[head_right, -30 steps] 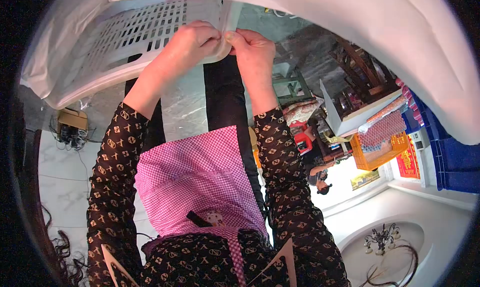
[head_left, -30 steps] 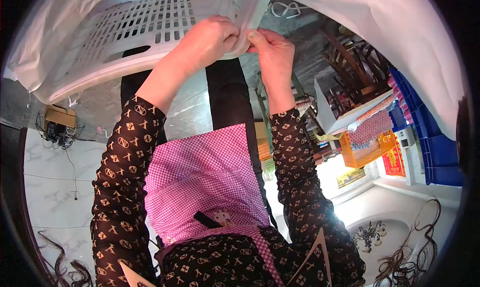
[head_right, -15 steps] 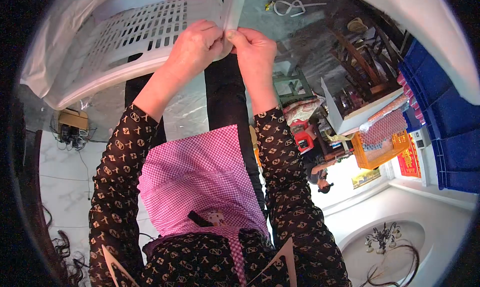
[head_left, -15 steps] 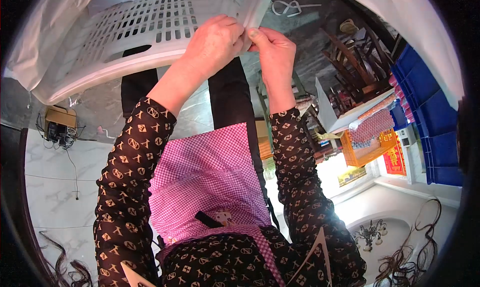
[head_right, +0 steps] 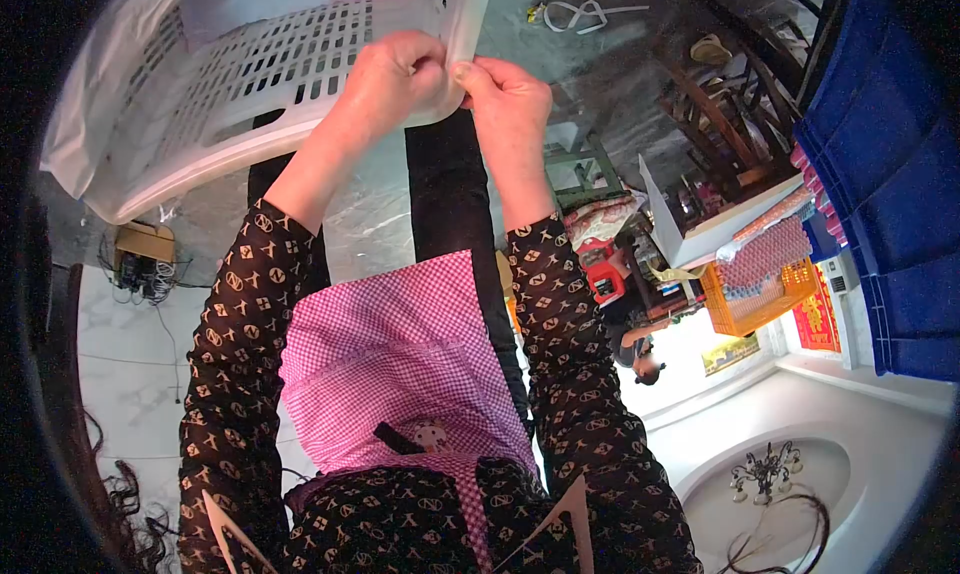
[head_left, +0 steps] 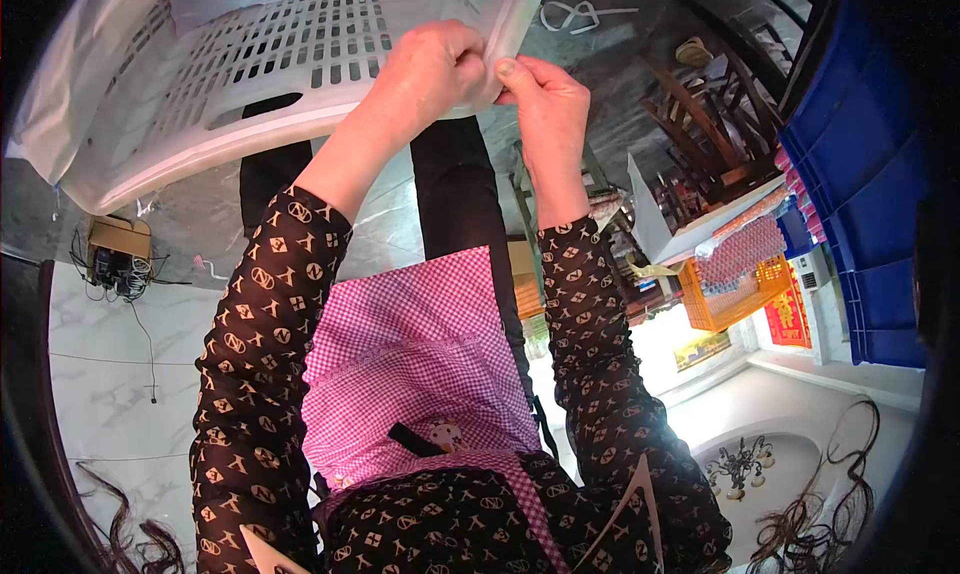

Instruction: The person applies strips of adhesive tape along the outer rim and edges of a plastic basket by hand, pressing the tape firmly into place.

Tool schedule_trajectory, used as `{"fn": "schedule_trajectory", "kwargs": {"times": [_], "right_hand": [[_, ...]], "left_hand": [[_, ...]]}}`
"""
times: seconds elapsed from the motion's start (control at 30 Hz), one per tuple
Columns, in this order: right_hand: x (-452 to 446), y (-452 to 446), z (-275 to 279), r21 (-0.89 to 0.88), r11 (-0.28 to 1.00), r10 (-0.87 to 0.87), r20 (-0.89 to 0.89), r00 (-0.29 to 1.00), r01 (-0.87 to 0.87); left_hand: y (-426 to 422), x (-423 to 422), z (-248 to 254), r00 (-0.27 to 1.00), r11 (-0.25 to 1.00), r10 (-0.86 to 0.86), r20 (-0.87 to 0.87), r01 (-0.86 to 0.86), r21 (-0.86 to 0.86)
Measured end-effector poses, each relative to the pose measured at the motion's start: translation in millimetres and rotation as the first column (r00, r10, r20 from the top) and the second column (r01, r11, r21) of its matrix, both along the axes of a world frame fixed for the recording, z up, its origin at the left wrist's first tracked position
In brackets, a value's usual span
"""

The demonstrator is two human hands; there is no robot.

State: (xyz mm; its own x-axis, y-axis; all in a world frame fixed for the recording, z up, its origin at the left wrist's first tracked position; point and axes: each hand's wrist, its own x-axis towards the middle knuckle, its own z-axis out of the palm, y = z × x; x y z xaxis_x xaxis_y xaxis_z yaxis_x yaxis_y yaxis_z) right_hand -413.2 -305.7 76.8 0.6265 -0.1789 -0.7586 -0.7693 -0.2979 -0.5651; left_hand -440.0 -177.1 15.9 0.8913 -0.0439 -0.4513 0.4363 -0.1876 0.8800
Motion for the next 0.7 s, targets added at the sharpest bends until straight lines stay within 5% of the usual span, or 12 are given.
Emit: {"fn": "schedule_trajectory", "kwargs": {"times": [0.1, 0.17, 0.2, 0.27, 0.3, 0.37, 0.47, 0.7], "right_hand": [[0.2, 0.3, -0.4, -0.049, 0.999, 0.02, -0.02, 1.0, -0.021], [0.5, -2.2, -1.2, -0.006, 0.999, 0.033, -0.022, 0.999, -0.033], [0.3, -4.0, -1.9, -0.003, 0.999, 0.038, -0.024, 0.999, -0.039], [1.0, -5.7, -3.3, 0.046, 0.997, 0.066, -0.007, 0.998, -0.066], [1.8, -6.0, -3.8, 0.05, 0.996, 0.07, -0.007, 0.998, -0.069], [3.0, -7.7, -2.8, 0.081, 0.994, 0.075, -0.017, 0.997, -0.073], [4.0, -8.4, -3.4, 0.022, 0.995, 0.101, -0.042, 0.994, -0.1], [3.0, -7.4, -4.1, 0.007, 0.997, 0.079, -0.021, 0.997, -0.078]], "left_hand": [[4.0, -1.7, -2.5, 0.985, 0.998, 0.066, -0.157, -0.065, 0.009], [6.9, -4.1, -1.4, 0.874, 0.922, 0.333, -0.353, -0.38, -0.074], [10.8, -1.4, 9.0, 0.872, 0.92, 0.338, -0.354, -0.385, -0.07], [17.1, 0.7, 33.1, 0.485, 0.571, 0.367, -0.794, -0.791, -0.22], [16.2, -1.1, 37.7, 0.484, 0.57, 0.372, -0.792, -0.793, -0.217], [11.8, -4.2, 43.1, 0.309, 0.29, 0.37, -0.876, -0.934, -0.207], [10.0, -4.3, 43.7, 0.235, 0.178, 0.379, -0.895, -0.968, -0.178], [7.5, -4.3, 32.9, 0.21, 0.115, 0.365, -0.907, -0.977, -0.18]]}}
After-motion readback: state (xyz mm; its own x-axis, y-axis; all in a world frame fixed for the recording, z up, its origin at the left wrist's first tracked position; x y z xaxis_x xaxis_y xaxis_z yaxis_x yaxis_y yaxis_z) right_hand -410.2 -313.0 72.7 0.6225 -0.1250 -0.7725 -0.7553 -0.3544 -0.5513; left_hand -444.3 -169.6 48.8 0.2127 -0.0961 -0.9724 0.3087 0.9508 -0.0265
